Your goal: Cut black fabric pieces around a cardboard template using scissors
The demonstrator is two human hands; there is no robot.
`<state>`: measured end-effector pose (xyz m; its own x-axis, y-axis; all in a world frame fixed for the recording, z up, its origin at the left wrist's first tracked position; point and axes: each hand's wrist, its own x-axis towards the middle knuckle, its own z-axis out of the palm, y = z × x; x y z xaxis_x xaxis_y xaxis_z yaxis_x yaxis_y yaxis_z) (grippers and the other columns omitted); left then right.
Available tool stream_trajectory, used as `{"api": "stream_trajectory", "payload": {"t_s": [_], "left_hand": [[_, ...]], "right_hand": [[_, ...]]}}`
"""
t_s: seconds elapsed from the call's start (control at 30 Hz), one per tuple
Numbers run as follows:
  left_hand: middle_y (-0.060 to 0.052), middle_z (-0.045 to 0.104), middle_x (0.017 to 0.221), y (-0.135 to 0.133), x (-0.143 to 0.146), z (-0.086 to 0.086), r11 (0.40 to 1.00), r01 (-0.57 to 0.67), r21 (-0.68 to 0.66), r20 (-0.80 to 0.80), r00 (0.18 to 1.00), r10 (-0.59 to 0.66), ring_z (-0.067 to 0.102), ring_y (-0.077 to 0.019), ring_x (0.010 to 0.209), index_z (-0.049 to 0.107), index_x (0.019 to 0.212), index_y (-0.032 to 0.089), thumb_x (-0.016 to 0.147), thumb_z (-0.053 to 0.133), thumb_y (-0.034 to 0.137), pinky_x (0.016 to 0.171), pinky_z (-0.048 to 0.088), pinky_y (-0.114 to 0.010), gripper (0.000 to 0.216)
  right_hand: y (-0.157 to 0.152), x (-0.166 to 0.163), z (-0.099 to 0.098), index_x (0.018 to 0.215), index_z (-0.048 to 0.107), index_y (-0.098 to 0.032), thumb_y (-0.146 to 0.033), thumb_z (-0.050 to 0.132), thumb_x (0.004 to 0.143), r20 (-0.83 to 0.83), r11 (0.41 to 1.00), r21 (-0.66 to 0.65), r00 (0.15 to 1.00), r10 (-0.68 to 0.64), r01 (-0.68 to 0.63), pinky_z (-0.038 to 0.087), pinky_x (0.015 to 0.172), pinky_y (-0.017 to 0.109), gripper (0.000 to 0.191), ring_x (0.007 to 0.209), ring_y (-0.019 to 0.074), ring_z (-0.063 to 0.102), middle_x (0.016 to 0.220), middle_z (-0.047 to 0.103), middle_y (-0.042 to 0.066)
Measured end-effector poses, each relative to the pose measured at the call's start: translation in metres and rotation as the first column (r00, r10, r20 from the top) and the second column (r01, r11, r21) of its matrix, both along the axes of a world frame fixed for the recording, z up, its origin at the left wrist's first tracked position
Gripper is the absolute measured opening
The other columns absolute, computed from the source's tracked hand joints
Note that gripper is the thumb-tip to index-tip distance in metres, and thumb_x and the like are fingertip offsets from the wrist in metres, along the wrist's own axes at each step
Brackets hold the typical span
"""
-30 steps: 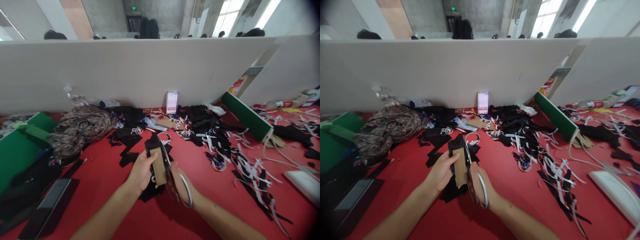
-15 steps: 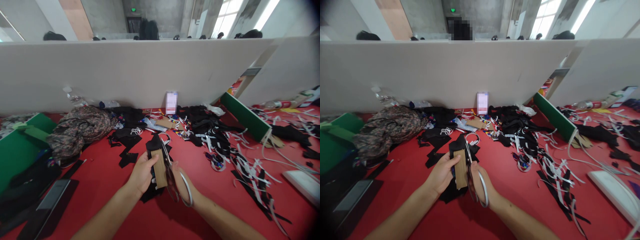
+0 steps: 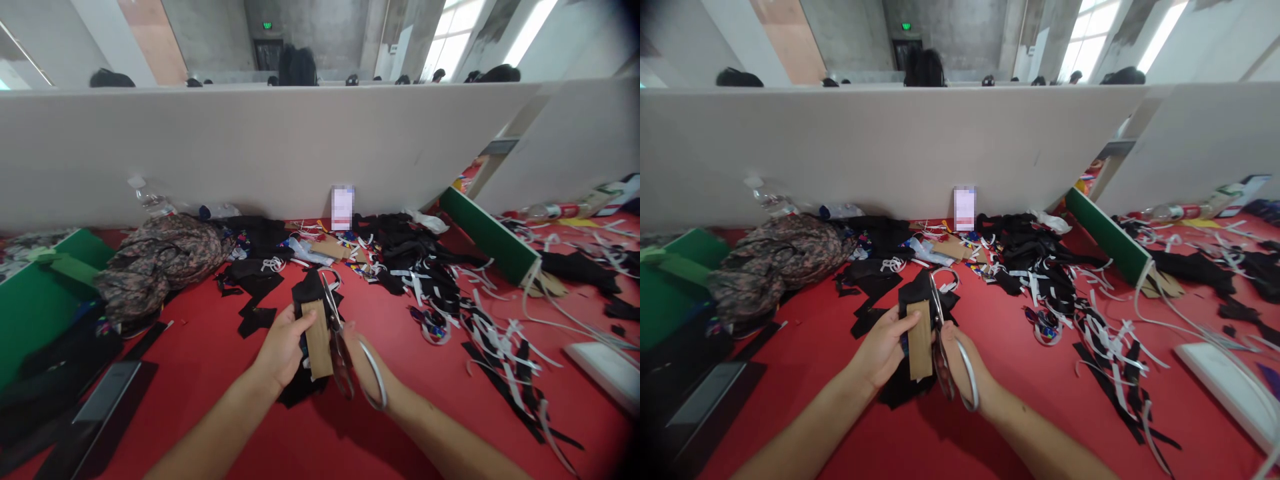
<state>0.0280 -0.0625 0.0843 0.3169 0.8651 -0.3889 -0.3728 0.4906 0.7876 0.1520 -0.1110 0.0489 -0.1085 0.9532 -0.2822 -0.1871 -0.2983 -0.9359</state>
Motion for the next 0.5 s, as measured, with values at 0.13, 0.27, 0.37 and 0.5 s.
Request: {"api": "stream_trajectory", "payload": {"t_s": [0.13, 0.27, 0.37, 0.5], "left_hand": [[-0.009, 0.066, 0.081, 0.011, -0.015, 0.007, 0.997, 0.08, 0.011, -0.031, 0.996, -0.08, 0.062, -0.0191, 0.069, 0.059, 0.091, 0.013, 0.068, 0.063, 0.021, 0.067, 0.048, -0.032, 0.024], [-0.009, 0.066, 0.089, 0.018, -0.03, 0.019, 0.986, 0.163, -0.022, -0.086, 0.983, -0.164, 0.062, -0.018, 0.077, 0.06, 0.095, 0.012, 0.065, 0.064, 0.015, 0.07, 0.047, -0.029, 0.03], [-0.011, 0.066, 0.095, 0.018, -0.035, 0.024, 0.963, 0.269, -0.011, -0.115, 0.956, -0.269, 0.061, -0.0196, 0.081, 0.06, 0.099, 0.012, 0.067, 0.063, 0.016, 0.071, 0.047, -0.03, 0.032], [-0.012, 0.065, 0.099, 0.018, -0.038, 0.024, 0.929, 0.369, 0.018, -0.16, 0.918, -0.362, 0.06, -0.0213, 0.086, 0.06, 0.099, 0.011, 0.069, 0.062, 0.018, 0.073, 0.046, -0.03, 0.031]], "right_hand": [[0.006, 0.019, 0.016, 0.078, 0.046, -0.018, -0.071, 0.026, 0.076, 0.011, 0.985, 0.056, 0.987, 0.163, -0.163, 0.028, 0.031, 0.018, 0.057, 0.035, 0.0068, 0.033, 0.051, 0.039, -0.006], [0.008, 0.051, 0.03, 0.075, 0.045, -0.017, -0.07, 0.02, 0.079, 0.212, 0.92, 0.083, 0.909, 0.36, -0.384, 0.032, 0.036, 0.021, 0.058, 0.035, 0.0068, 0.033, 0.05, 0.04, -0.005], [0.007, 0.073, 0.034, 0.074, 0.046, -0.018, -0.069, 0.017, 0.079, 0.384, 0.882, 0.075, 0.83, 0.405, -0.465, 0.038, 0.045, 0.025, 0.059, 0.042, 0.0093, 0.038, 0.055, 0.045, -0.003], [0.008, 0.091, 0.04, 0.072, 0.045, -0.018, -0.068, 0.016, 0.08, 0.454, 0.803, 0.072, 0.736, 0.501, -0.591, 0.041, 0.053, 0.027, 0.059, 0.05, 0.0108, 0.041, 0.063, 0.046, -0.001]]}}
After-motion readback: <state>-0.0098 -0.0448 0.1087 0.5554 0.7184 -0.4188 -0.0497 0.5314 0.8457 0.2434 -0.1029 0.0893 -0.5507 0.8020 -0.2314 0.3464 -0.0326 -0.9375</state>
